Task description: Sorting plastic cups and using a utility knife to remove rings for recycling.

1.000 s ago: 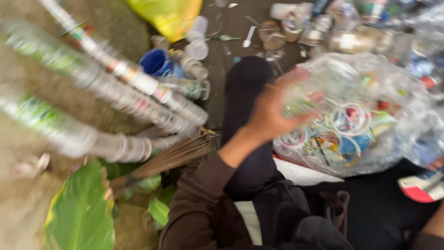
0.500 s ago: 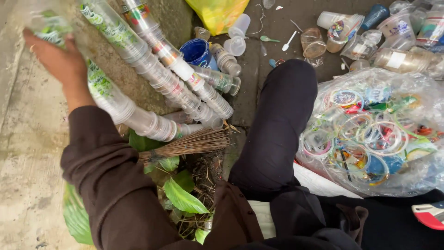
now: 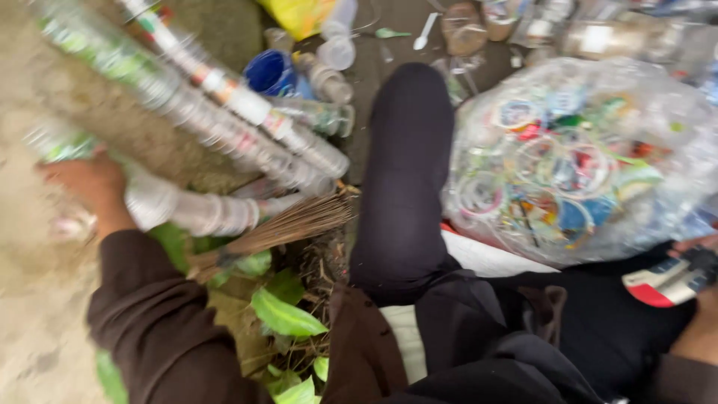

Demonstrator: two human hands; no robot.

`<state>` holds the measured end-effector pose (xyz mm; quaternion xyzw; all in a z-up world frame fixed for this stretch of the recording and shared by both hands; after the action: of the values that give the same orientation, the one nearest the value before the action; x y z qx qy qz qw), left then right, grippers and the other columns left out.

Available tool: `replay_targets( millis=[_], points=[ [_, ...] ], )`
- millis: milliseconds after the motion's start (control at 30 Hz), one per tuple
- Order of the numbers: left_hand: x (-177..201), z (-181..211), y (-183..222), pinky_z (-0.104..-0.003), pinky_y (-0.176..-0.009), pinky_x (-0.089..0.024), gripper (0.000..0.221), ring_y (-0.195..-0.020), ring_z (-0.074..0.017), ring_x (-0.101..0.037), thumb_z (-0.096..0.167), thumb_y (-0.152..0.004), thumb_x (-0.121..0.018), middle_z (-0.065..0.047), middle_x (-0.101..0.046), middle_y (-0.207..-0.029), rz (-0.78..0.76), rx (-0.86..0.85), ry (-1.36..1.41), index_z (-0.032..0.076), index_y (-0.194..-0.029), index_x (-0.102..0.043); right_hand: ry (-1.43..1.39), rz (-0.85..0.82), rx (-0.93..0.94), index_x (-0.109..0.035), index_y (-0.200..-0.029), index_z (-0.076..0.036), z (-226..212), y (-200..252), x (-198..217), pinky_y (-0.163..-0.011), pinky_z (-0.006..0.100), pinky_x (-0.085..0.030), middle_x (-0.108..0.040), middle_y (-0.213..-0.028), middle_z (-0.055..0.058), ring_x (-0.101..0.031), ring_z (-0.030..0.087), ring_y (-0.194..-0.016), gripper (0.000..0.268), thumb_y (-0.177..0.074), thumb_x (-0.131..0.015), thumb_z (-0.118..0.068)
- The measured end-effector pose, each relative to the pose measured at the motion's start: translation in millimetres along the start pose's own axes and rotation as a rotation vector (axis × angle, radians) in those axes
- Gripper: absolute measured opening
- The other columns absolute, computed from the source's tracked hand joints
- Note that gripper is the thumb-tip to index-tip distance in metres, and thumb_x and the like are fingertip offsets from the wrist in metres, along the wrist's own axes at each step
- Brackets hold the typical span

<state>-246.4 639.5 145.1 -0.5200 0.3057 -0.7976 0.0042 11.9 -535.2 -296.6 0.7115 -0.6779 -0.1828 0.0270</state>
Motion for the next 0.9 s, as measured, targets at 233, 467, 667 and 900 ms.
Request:
replay_targets(
  millis=[233,467,667,900],
  points=[
    [-13,-18,-48,-0.05,-0.046,-0.04,0.052,-0.035,-0.0325,-0.052,0.068,-0.089,-0.079,-0.007,-0.066,-0.051,0.589,-0.163,-0.495,0.023,-0.063,-0.072,-0.03,0.373,0.054,-0.055,-0.132,-0.016,-201,109,-209,-0.058,0.024,-0.057,-0.062,-0.114,-0.002,-0.067,0.011,-0.067,0.027,-0.114,-0.048,-0.035],
    [-4,256,43,-0.059,-0.08,-0.046,0.06,-0.088,-0.0434,-0.067,0.035,-0.11,-0.095,-0.032,-0.067,-0.103,0.317,-0.603,-0.111,-0.013,-0.116,-0.059,-0.141,0.428,0.059,-0.052,-0.126,-0.018,-237,119,-233,-0.054,0.026,-0.053,-0.059,-0.098,-0.001,-0.062,0.013,-0.063,0.019,-0.108,-0.045,-0.017],
    [-99,490,173,-0.052,-0.087,-0.033,0.061,-0.109,-0.0453,-0.041,0.044,-0.09,-0.08,-0.027,-0.035,-0.145,-0.022,-0.975,-0.073,0.008,-0.136,-0.062,-0.554,0.3,-0.048,-0.067,-0.112,-0.012,-236,96,-219,-0.062,0.031,-0.048,-0.062,-0.088,0.006,-0.057,0.018,-0.068,0.024,-0.103,-0.051,-0.028],
    [-370,538,307,-0.054,-0.085,-0.049,0.045,-0.106,-0.0403,-0.06,0.04,-0.093,-0.064,-0.021,-0.064,-0.117,-0.777,-0.879,-0.094,0.002,-0.117,-0.064,-0.462,0.41,-0.07,-0.063,-0.117,-0.013,-219,67,-195,-0.068,0.03,-0.044,-0.056,-0.088,0.002,-0.054,0.016,-0.075,0.025,-0.108,-0.049,-0.032]
  ],
)
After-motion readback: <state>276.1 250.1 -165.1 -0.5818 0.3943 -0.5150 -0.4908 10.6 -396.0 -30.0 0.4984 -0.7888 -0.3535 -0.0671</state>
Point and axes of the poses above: each hand's wrist, its own y-axis away from the middle knuckle, its own x-axis out of the back of the hand, z = x × y, the point moved 4 cm from there along -y, towards the middle knuckle
